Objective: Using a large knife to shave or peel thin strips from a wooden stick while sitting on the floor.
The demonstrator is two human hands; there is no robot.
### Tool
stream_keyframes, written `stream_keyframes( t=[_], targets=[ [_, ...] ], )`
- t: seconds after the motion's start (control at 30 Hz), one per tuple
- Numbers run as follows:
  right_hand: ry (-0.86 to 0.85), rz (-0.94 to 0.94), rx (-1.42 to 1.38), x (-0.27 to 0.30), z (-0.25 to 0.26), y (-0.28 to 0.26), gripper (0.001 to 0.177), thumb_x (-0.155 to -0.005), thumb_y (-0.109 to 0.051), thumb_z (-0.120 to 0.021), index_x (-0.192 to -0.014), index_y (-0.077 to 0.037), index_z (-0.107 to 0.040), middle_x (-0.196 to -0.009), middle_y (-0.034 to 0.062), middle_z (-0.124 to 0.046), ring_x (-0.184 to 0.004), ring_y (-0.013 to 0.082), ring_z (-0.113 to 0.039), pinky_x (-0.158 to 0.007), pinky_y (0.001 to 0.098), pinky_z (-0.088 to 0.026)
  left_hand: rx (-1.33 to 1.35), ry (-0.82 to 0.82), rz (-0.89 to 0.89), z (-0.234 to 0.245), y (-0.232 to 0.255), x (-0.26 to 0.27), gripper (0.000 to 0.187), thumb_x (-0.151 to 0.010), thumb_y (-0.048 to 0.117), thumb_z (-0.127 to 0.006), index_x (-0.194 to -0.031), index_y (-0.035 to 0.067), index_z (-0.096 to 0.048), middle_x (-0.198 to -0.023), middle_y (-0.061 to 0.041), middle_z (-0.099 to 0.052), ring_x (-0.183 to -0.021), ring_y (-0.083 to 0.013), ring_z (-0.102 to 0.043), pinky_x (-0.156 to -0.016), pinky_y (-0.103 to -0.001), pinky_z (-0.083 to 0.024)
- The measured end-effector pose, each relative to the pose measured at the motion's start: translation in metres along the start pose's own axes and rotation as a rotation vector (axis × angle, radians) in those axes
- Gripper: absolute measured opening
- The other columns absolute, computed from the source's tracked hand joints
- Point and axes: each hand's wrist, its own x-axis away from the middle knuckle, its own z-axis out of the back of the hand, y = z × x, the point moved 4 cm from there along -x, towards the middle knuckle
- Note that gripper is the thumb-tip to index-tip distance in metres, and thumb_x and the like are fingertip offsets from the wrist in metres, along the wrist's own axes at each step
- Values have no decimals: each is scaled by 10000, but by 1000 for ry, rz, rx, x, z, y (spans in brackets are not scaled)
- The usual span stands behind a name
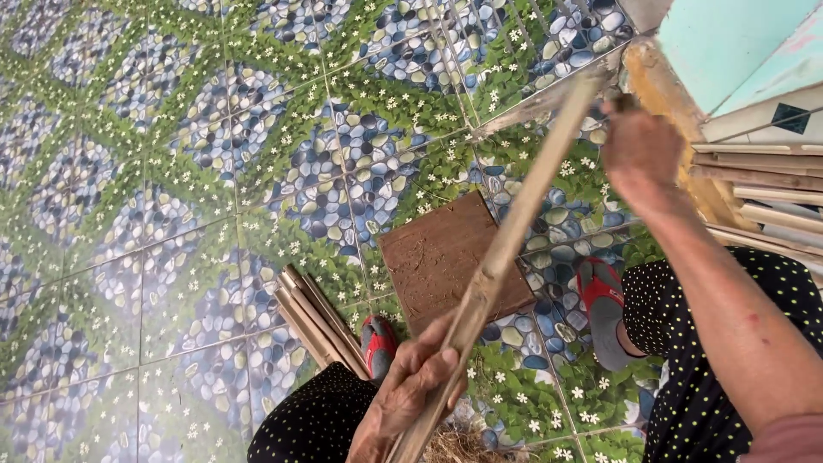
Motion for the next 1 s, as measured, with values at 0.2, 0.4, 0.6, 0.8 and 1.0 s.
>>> stream_keyframes(
  t=[0.2, 0.4, 0.6, 0.8, 1.0],
  targets=[
    [-125, -1, -393, 21, -21, 1, 304, -1232, -225, -414, -1278, -158, -707, -714, 24, -557, -391, 104, -306, -257, 282, -276, -34, 287, -35, 1, 15, -19, 748, -987, 300, -620, -1631, 58, -327, -679, -48, -594, -460, -134, -589, -414, -247, -548],
    [-386, 244, -577, 80, 5, -87, 638, -1149, -517, -466, -1242, 79, -675, -558, 191, -555, -439, 282, -500, -484, 380, -463, -90, 441, -100, 42, -5, -41, 512, -1026, 43, -452, -1528, -24, -380, -850, -178, -613, -617, -281, -712, -522, -347, -642],
    [-747, 121, -712, 103, -5, -101, 749, -1039, -667, -397, -1457, -74, -581, -848, 187, -709, -716, 341, -652, -722, 533, -522, -594, 584, -77, 72, 1, -63, 607, -956, 312, -724, -1447, 19, -519, -638, -156, -618, -458, -209, -610, -374, -302, -496],
    [-1091, -81, -1222, 118, -11, -115, 426, -949, -319, -738, -1130, 25, -563, -744, 136, -594, -501, 231, -646, -376, 323, -546, -956, 652, -2, 101, -6, -64, 720, -840, 548, -791, -1376, 100, -613, -997, -335, -744, -870, -464, -767, -705, -516, -641],
    [-1134, -110, -1493, 128, 14, -126, 598, -1038, -272, -520, -1560, -78, -303, -687, 264, -653, -382, 238, -592, -261, 324, -496, -1133, 569, -169, 108, 17, -64, 504, -858, 323, -841, -1272, 72, -701, -812, -265, -759, -668, -385, -762, -583, -429, -615]
  ],
)
